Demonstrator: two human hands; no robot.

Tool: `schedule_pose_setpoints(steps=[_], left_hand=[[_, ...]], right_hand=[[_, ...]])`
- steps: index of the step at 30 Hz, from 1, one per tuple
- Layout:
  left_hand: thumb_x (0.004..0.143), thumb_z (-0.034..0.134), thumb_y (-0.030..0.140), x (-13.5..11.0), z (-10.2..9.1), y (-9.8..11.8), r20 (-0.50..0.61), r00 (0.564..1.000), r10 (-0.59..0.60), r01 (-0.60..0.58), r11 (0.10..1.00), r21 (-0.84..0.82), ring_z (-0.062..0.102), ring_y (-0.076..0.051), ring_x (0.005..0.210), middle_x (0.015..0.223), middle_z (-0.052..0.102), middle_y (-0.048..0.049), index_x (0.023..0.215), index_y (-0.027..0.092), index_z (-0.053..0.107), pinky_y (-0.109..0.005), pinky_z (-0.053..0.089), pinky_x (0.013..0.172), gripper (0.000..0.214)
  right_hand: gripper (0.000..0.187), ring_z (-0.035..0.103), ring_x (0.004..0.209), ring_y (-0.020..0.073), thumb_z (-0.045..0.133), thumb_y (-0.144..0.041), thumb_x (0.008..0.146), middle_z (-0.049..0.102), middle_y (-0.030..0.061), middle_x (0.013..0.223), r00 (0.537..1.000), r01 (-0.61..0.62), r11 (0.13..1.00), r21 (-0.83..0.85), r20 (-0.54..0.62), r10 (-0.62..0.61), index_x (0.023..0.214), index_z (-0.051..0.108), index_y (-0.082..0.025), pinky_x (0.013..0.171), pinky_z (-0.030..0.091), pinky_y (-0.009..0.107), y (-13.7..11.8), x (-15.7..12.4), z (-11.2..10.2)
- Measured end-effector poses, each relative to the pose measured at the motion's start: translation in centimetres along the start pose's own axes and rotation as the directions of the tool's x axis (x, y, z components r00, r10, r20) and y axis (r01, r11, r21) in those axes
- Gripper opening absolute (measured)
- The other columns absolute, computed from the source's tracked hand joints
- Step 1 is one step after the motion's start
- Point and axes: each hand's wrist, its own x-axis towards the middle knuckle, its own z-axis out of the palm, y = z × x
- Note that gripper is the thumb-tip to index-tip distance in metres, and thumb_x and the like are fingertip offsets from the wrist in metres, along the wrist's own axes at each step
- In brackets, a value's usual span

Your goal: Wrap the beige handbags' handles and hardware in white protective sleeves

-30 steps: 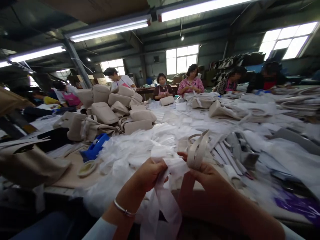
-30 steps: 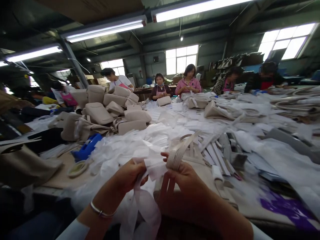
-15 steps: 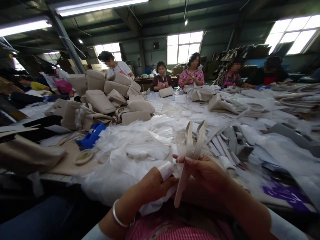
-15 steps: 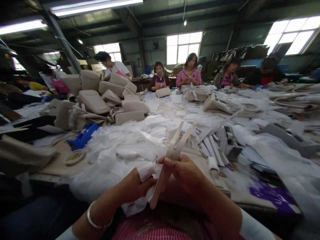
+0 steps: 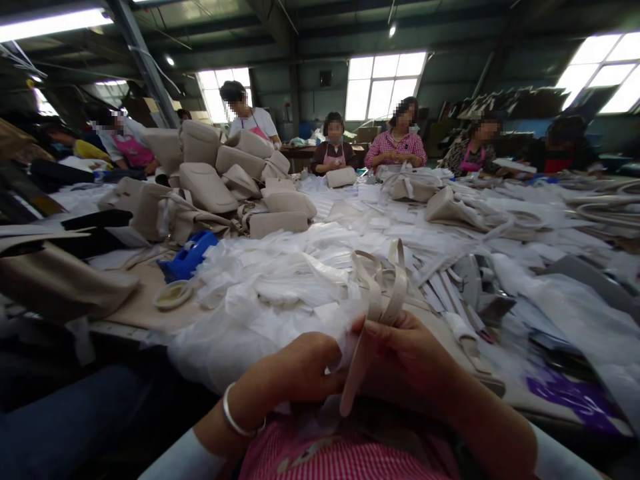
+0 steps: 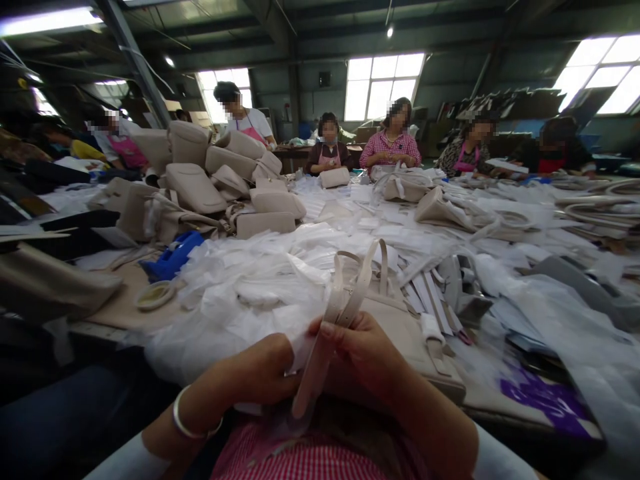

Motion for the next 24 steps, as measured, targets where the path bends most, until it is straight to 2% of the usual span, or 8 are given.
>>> schedule_pose_setpoints(steps=[2, 5, 7, 9, 12, 15, 19, 24], left_hand=[[0.076, 0.073, 0.035, -1.2, -0.1, -0.9, -0.107, 0.994, -0.034, 0.013, 0.981, -0.193, 0.064, -0.019, 0.075, 0.083, 0.071, -0.0054, 0.093, 0.016, 0.070, -0.030, 0.054, 0.073, 0.026], [0.085, 0.069, 0.033, -2.5, -0.2, -1.6, -0.324, 0.937, -0.130, -0.075, 0.831, -0.551, 0.062, -0.026, 0.112, 0.123, 0.065, -0.0128, 0.136, 0.022, 0.051, -0.039, 0.050, 0.098, 0.056], [0.089, 0.064, 0.033, -2.8, -0.1, -1.4, -0.425, 0.889, -0.170, -0.161, 0.753, -0.638, 0.057, -0.027, 0.122, 0.134, 0.058, -0.0138, 0.140, 0.025, 0.047, -0.042, 0.047, 0.103, 0.054], [0.088, 0.067, 0.035, -2.5, 0.2, -0.7, -0.488, 0.854, -0.180, -0.202, 0.750, -0.629, 0.057, -0.028, 0.121, 0.138, 0.055, -0.0141, 0.135, 0.024, 0.053, -0.041, 0.048, 0.102, 0.049], [0.086, 0.069, 0.041, -1.5, 0.8, 0.5, -0.465, 0.843, -0.271, -0.114, 0.755, -0.646, 0.064, -0.025, 0.108, 0.125, 0.064, -0.0138, 0.127, 0.019, 0.059, -0.036, 0.053, 0.092, 0.048], [0.086, 0.067, 0.046, -0.2, 1.1, 1.7, -0.337, 0.876, -0.345, -0.030, 0.659, -0.752, 0.068, -0.022, 0.094, 0.103, 0.073, -0.0102, 0.119, 0.016, 0.065, -0.032, 0.055, 0.081, 0.044], [0.085, 0.070, 0.039, 1.0, 0.9, 2.9, -0.267, 0.907, -0.325, -0.043, 0.559, -0.828, 0.068, -0.024, 0.100, 0.100, 0.076, -0.0085, 0.104, 0.015, 0.075, -0.033, 0.053, 0.091, 0.031], [0.082, 0.072, 0.037, 0.9, 0.4, 1.9, -0.259, 0.869, -0.422, 0.006, 0.532, -0.846, 0.068, -0.021, 0.087, 0.091, 0.077, -0.0070, 0.091, 0.016, 0.079, -0.030, 0.053, 0.080, 0.024]], right_hand=[[0.022, 0.055, 0.055, 0.0089, 0.084, -0.034, 0.072, 0.071, 0.0021, 0.065, 0.997, 0.064, 0.998, -0.030, -0.050, -0.065, 0.083, 0.080, -0.016, 0.054, 0.043, 0.019, 0.1, -0.1, 0.0], [0.020, 0.055, 0.055, 0.0094, 0.081, -0.035, 0.076, 0.072, 0.0018, 0.066, 0.988, 0.132, 0.986, -0.101, -0.070, -0.140, 0.085, 0.080, -0.017, 0.054, 0.043, 0.020, 0.1, -0.2, 0.4], [0.022, 0.058, 0.056, 0.0122, 0.080, -0.037, 0.077, 0.072, 0.0020, 0.065, 0.986, 0.150, 0.977, -0.155, -0.051, -0.159, 0.084, 0.079, -0.017, 0.058, 0.047, 0.024, 0.0, -0.2, 1.0], [0.024, 0.064, 0.062, 0.0170, 0.078, -0.040, 0.079, 0.074, 0.0037, 0.068, 0.989, 0.140, 0.976, -0.169, -0.019, -0.145, 0.087, 0.078, -0.017, 0.066, 0.052, 0.029, 0.1, -0.3, 1.6], [0.023, 0.070, 0.071, 0.0223, 0.074, -0.040, 0.082, 0.077, 0.0062, 0.076, 0.991, 0.128, 0.984, -0.124, 0.051, -0.123, 0.092, 0.077, -0.019, 0.077, 0.055, 0.037, 0.5, -0.6, 2.3], [0.020, 0.070, 0.066, 0.0215, 0.074, -0.037, 0.083, 0.076, 0.0051, 0.071, 0.990, 0.107, 0.993, -0.056, 0.103, -0.100, 0.092, 0.077, -0.020, 0.076, 0.054, 0.037, 1.0, -0.9, 2.2], [0.021, 0.069, 0.067, 0.0195, 0.072, -0.036, 0.085, 0.076, 0.0059, 0.074, 0.990, 0.092, 0.990, -0.106, 0.116, -0.080, 0.094, 0.078, -0.018, 0.074, 0.053, 0.034, 1.8, -0.9, 1.7], [0.025, 0.070, 0.076, 0.0206, 0.076, -0.042, 0.080, 0.077, 0.0071, 0.093, 0.990, 0.139, 0.960, -0.245, 0.034, -0.135, 0.092, 0.079, -0.020, 0.080, 0.055, 0.037, 1.1, -0.9, 0.9]])
